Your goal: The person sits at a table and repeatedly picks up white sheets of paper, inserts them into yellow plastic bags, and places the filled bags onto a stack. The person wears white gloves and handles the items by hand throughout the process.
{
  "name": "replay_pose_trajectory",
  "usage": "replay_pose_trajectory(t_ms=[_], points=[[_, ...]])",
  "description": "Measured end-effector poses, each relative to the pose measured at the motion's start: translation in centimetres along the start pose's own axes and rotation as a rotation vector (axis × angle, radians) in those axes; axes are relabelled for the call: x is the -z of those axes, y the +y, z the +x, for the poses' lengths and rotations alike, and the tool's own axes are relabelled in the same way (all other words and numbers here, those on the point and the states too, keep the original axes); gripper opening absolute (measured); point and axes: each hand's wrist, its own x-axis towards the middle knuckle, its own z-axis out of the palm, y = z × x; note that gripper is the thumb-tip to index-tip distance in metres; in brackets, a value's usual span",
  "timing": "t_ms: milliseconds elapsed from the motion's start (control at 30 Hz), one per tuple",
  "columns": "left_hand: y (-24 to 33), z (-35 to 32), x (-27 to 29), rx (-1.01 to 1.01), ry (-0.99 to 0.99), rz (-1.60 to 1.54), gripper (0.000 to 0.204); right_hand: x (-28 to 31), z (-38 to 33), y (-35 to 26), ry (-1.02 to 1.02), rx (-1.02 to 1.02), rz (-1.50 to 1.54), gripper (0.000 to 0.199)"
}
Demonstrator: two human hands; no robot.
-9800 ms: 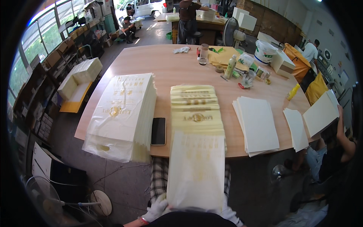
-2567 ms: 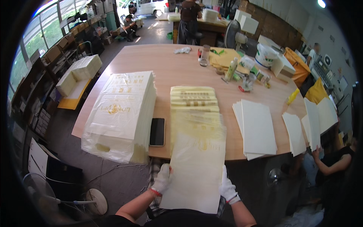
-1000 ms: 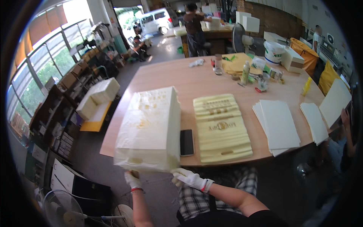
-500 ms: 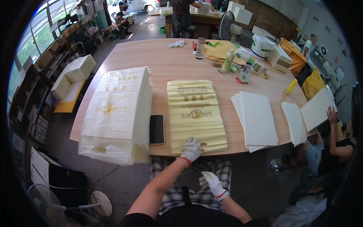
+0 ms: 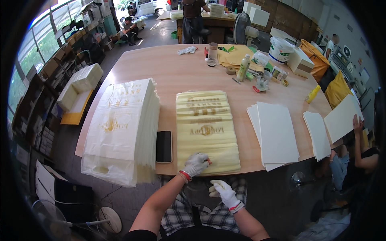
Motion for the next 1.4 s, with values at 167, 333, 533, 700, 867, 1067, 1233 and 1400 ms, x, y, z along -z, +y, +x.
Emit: replay_pose_trajectory(t_ms=[167,333,533,700,867,1067,1233,1400], points=[[2.5,1.2,2.0,-0.010,-0.082,0.061,0.018,-2.3,4.8,-4.5,0.089,0.076,0.406,0.031],[-0.7,3.1,3.5,0.145,0.178,-0.693,0.019,-1.7,8.4,-5.8,0.257,0.167,0.354,0.024],[1.0,5.9,7.9,0.305,0.261,-0.860,0.023,0.1,4.8,-7.9,0.746,1.051,-1.011,0.038],[6.7,5.0,7.8,0.176,0.163,-0.675,0.026,-4.2,11.3,-10.3,0.301,1.052,-0.844,0.013],[10.0,3.1,12.0,0.023,0.161,-0.533,0.033,-2.7,13.4,-7.0,0.289,0.694,-1.400,0.019],[10.4,-0.2,10.5,-0.050,0.203,-0.017,0.047,0.5,2.2,-9.6,-0.032,0.665,-0.681,0.020],[11.2,-2.2,10.1,-0.383,0.586,0.434,0.059,13.0,-0.6,-11.0,0.764,0.730,-1.698,0.067],[14.9,-5.2,9.5,-0.560,0.766,0.391,0.044,21.9,0.1,-10.6,0.664,0.464,-1.435,0.074]])
